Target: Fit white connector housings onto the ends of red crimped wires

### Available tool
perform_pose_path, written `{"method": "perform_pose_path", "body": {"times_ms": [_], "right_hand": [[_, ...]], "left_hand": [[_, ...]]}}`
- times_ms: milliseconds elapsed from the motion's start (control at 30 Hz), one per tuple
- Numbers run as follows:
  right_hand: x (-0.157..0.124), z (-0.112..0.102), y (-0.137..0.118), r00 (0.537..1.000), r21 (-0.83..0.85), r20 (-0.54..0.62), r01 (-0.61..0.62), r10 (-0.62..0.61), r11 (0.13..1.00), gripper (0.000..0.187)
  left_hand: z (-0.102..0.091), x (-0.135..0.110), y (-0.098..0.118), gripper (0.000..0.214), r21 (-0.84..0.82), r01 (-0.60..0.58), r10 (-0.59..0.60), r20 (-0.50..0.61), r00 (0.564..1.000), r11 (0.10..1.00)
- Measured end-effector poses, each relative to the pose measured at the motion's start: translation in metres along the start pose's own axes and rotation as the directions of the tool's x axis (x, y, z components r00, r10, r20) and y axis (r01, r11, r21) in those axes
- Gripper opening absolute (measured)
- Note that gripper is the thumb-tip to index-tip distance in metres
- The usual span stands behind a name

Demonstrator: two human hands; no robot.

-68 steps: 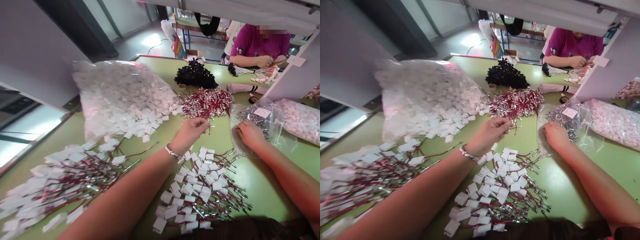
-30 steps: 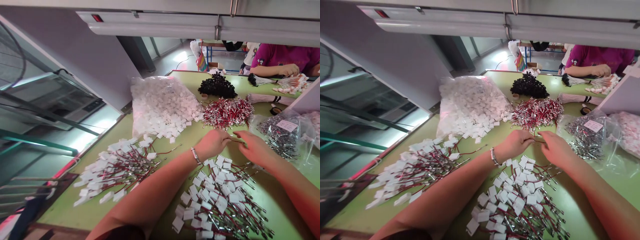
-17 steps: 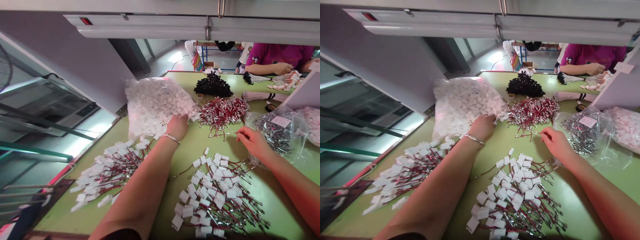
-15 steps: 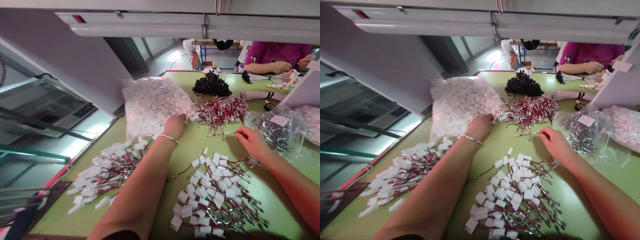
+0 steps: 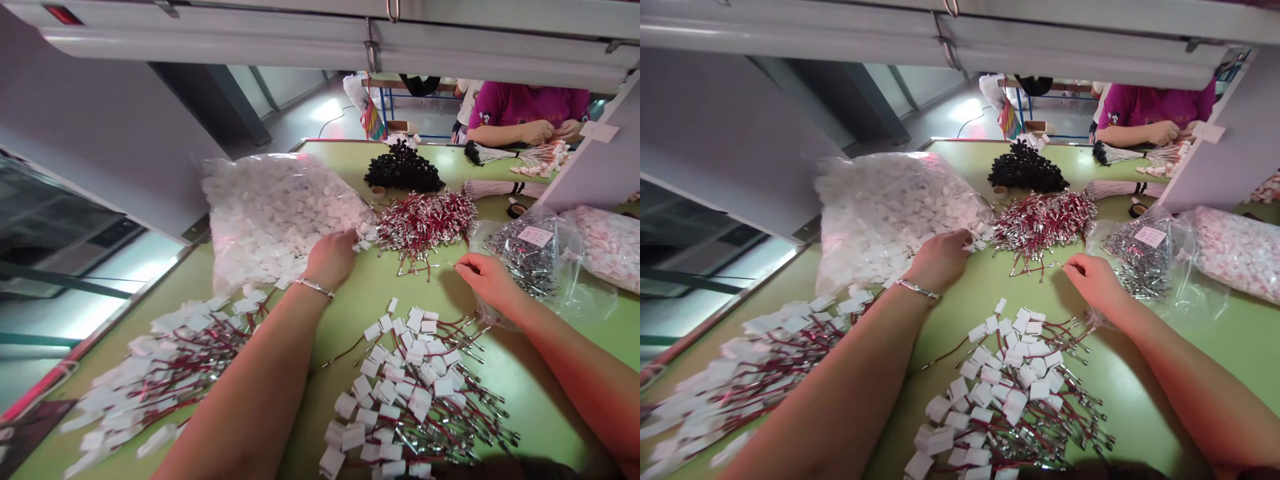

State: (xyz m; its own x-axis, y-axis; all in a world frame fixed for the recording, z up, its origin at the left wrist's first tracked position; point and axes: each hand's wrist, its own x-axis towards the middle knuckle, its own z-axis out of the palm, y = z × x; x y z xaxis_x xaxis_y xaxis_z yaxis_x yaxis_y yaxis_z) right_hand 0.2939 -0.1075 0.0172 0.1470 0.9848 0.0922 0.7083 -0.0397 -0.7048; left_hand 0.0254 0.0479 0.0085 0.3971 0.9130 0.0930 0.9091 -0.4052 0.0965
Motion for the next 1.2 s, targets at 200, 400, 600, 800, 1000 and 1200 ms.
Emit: {"method": "perform_pose_path", "body": {"times_ms": [200, 400, 600, 800, 1000, 1200], "right_hand": [[-0.001, -0.004, -0.002, 1.000, 0.057, 0.000, 0.026, -0.026, 0.998, 0.018], [-0.010, -0.004, -0.017, 0.993, 0.116, 0.052, 0.099, -0.106, 0.988, 0.019], [-0.014, -0.003, -0.031, 0.992, 0.206, 0.110, 0.041, -0.065, 0.978, 0.020], [-0.014, -0.003, -0.032, 0.983, 0.249, 0.186, -0.036, -0.011, 0.968, 0.022], [-0.013, -0.005, -0.031, 0.888, 0.421, 0.411, -0.384, 0.205, 0.822, 0.017], [-0.011, -0.009, -0.031, 0.843, 0.448, 0.491, -0.461, 0.221, 0.766, 0.015]], "left_hand": [[-0.022, -0.004, 0.013, 0.030, -0.497, 0.094, -0.146, -0.065, 0.987, 0.863], [-0.028, -0.033, 0.075, 0.029, -0.965, 0.209, 0.223, 0.241, 0.944, 0.158], [-0.018, -0.047, 0.097, 0.022, -0.926, 0.372, 0.271, 0.374, 0.887, 0.058], [-0.020, -0.046, 0.095, 0.022, -0.926, 0.377, 0.286, 0.364, 0.887, 0.010], [-0.023, -0.047, 0.100, 0.019, -0.974, 0.169, 0.297, 0.208, 0.932, 0.152], [-0.024, -0.048, 0.101, 0.025, -0.969, 0.108, 0.281, 0.170, 0.945, 0.222]]}}
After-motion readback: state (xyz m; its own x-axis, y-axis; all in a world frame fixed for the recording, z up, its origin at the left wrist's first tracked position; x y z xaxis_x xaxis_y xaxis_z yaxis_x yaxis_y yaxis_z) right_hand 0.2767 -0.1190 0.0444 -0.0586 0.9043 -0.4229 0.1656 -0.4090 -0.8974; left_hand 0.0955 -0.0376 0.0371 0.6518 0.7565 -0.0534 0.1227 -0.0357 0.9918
